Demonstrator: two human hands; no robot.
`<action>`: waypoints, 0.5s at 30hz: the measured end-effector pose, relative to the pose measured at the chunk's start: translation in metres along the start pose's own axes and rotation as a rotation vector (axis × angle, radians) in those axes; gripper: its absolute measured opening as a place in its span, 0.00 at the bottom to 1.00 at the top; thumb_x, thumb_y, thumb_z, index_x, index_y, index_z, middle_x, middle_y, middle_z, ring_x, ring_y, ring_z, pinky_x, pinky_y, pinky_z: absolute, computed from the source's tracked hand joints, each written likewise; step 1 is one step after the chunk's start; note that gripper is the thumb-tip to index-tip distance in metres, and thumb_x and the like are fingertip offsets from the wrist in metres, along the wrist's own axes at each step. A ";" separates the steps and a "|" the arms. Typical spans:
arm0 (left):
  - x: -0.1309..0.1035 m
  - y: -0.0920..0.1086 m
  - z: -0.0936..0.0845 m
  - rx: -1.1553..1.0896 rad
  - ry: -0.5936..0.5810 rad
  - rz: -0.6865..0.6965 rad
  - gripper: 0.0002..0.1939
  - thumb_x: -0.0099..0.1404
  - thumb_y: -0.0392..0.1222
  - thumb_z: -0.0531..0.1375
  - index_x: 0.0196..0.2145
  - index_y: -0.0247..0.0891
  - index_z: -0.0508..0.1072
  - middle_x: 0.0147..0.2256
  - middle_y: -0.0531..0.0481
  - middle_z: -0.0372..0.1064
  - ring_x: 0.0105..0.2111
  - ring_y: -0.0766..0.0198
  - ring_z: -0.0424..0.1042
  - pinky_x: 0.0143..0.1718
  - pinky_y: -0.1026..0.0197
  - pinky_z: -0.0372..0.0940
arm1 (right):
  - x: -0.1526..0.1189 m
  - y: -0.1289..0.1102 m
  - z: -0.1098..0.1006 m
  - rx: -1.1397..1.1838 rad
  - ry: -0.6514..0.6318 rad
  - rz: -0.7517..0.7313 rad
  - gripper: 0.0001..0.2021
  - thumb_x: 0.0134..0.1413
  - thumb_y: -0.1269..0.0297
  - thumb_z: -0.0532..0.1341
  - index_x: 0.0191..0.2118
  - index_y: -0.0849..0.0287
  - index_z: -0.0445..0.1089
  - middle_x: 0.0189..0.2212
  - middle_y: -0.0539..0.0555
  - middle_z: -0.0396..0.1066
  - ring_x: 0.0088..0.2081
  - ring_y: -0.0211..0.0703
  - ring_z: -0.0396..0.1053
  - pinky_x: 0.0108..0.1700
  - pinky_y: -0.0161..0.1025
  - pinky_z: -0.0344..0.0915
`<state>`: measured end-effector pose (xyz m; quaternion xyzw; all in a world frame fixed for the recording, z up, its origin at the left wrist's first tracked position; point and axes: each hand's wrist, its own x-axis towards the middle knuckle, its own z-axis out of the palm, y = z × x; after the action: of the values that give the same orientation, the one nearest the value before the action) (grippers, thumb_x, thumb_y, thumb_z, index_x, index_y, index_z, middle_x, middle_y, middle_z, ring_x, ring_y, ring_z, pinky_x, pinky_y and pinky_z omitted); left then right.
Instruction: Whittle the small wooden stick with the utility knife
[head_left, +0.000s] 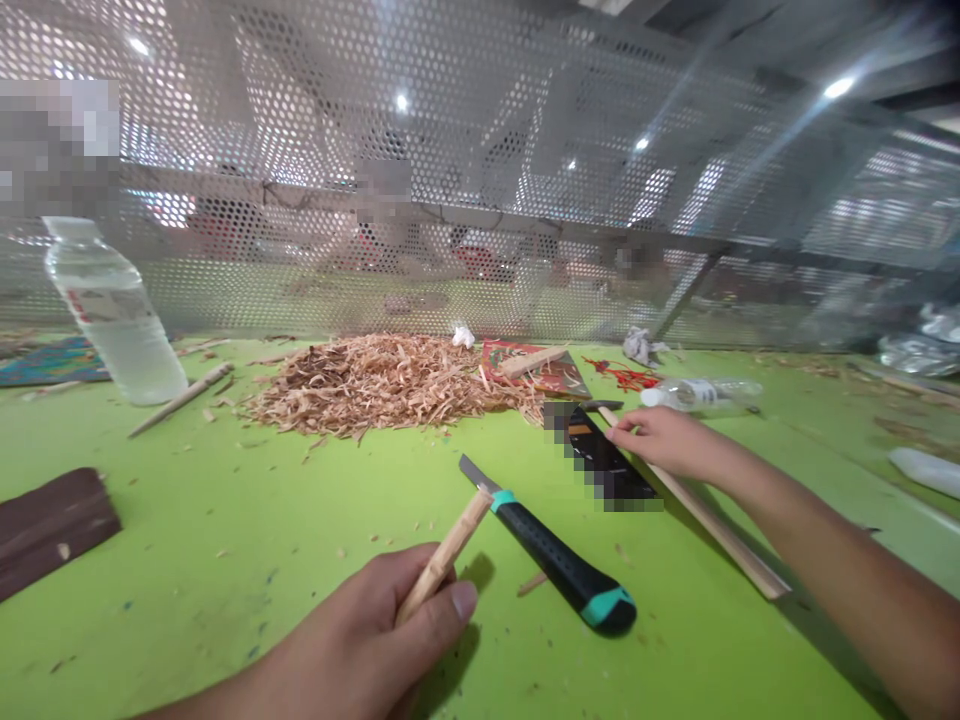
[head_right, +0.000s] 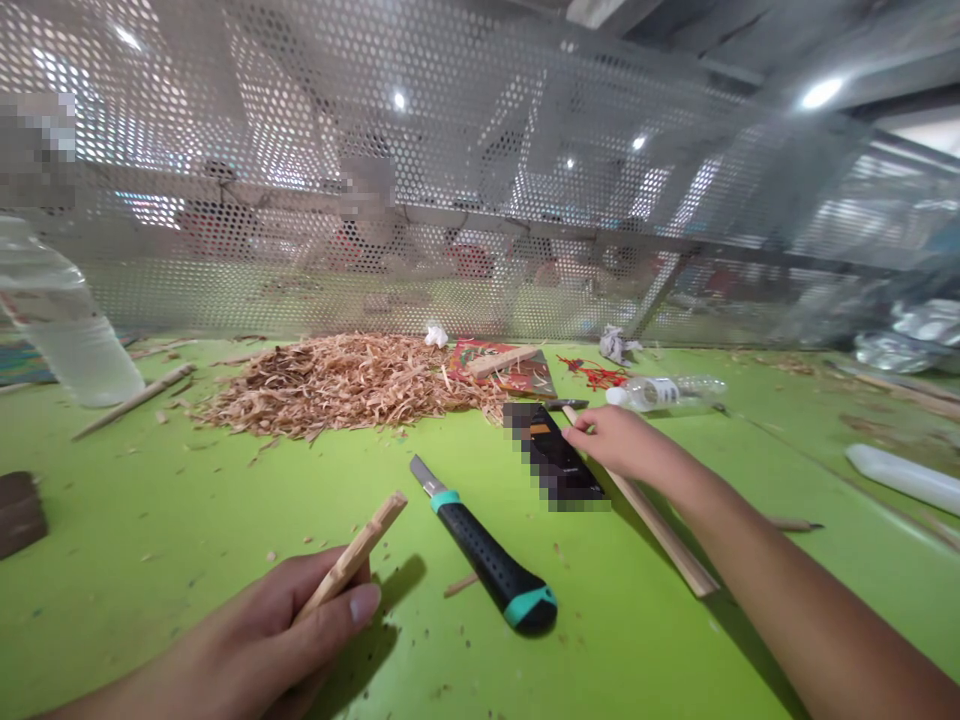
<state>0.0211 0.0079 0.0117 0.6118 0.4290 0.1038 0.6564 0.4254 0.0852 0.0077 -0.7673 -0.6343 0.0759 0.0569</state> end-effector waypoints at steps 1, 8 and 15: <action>0.000 0.001 0.000 -0.002 0.005 0.003 0.31 0.66 0.76 0.59 0.40 0.43 0.69 0.18 0.64 0.53 0.15 0.69 0.52 0.16 0.63 0.48 | 0.000 -0.001 0.000 -0.016 -0.049 0.020 0.13 0.74 0.57 0.65 0.54 0.59 0.76 0.51 0.56 0.78 0.45 0.49 0.79 0.46 0.48 0.79; -0.001 0.002 0.001 -0.011 -0.002 0.022 0.29 0.67 0.75 0.59 0.39 0.44 0.68 0.16 0.65 0.52 0.15 0.68 0.53 0.17 0.63 0.48 | -0.002 -0.010 -0.004 -0.052 -0.144 0.063 0.13 0.74 0.56 0.65 0.55 0.59 0.76 0.52 0.56 0.77 0.47 0.51 0.79 0.49 0.50 0.78; 0.000 -0.001 0.000 -0.007 -0.023 -0.015 0.29 0.68 0.75 0.57 0.40 0.44 0.69 0.16 0.65 0.53 0.14 0.68 0.51 0.15 0.63 0.47 | -0.006 -0.016 -0.003 -0.026 -0.063 0.051 0.17 0.72 0.48 0.64 0.44 0.59 0.76 0.38 0.53 0.78 0.35 0.45 0.75 0.38 0.42 0.73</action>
<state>0.0209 0.0076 0.0112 0.6072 0.4258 0.0932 0.6644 0.4090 0.0823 0.0137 -0.7811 -0.6169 0.0933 0.0248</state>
